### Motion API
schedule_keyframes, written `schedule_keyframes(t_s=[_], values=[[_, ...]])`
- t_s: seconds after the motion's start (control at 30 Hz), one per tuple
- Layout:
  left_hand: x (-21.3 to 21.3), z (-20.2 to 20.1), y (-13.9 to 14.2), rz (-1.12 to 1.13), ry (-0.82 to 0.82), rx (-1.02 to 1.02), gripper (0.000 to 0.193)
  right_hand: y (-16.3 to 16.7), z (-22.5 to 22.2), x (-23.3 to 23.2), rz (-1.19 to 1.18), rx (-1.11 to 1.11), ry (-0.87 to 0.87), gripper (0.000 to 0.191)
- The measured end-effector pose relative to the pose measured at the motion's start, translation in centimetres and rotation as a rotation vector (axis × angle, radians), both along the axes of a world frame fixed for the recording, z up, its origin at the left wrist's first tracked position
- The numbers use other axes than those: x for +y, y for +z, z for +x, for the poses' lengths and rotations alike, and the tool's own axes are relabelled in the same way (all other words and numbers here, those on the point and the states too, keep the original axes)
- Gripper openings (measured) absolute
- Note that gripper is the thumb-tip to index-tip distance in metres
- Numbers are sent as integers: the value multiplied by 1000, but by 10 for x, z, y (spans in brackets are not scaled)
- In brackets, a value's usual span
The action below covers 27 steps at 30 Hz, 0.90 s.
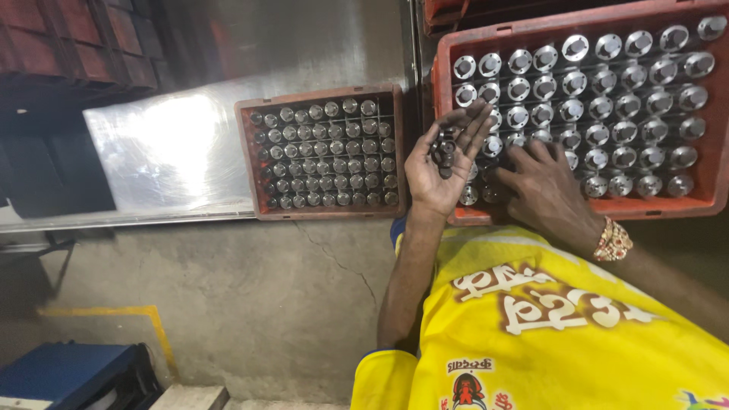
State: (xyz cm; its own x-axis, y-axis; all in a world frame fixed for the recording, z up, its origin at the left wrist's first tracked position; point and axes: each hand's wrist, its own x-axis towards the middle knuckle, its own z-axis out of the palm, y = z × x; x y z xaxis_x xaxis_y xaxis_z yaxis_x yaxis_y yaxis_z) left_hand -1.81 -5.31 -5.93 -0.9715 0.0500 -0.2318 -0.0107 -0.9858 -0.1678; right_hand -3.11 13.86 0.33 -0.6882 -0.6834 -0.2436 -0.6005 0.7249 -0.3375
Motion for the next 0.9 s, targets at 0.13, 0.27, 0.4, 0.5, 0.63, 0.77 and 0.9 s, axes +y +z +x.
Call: schedule_keyframes(t_s=[0.13,0.27,0.4,0.5,0.63,0.77,0.9], values=[[0,-2,5,16,-17,17,39,7,1,-5,42,-28,-4,61],[-1,1,11,0,0,12,40,10,0,-8,-104,20,-39,42],[5,4,11,11,-58,80,45,15,-12,-9,-440,-53,-269,14],[11,11,5,26,-111,43,46,23,-20,-14,-675,-60,-342,21],[19,18,-12,-66,-117,-3,39,28,-28,-30,-676,28,-208,31],[24,16,-22,-129,-130,-177,22,30,-31,-34,-589,76,-178,27],[21,8,-15,-91,-244,-48,44,31,-35,-32,-614,88,-174,31]])
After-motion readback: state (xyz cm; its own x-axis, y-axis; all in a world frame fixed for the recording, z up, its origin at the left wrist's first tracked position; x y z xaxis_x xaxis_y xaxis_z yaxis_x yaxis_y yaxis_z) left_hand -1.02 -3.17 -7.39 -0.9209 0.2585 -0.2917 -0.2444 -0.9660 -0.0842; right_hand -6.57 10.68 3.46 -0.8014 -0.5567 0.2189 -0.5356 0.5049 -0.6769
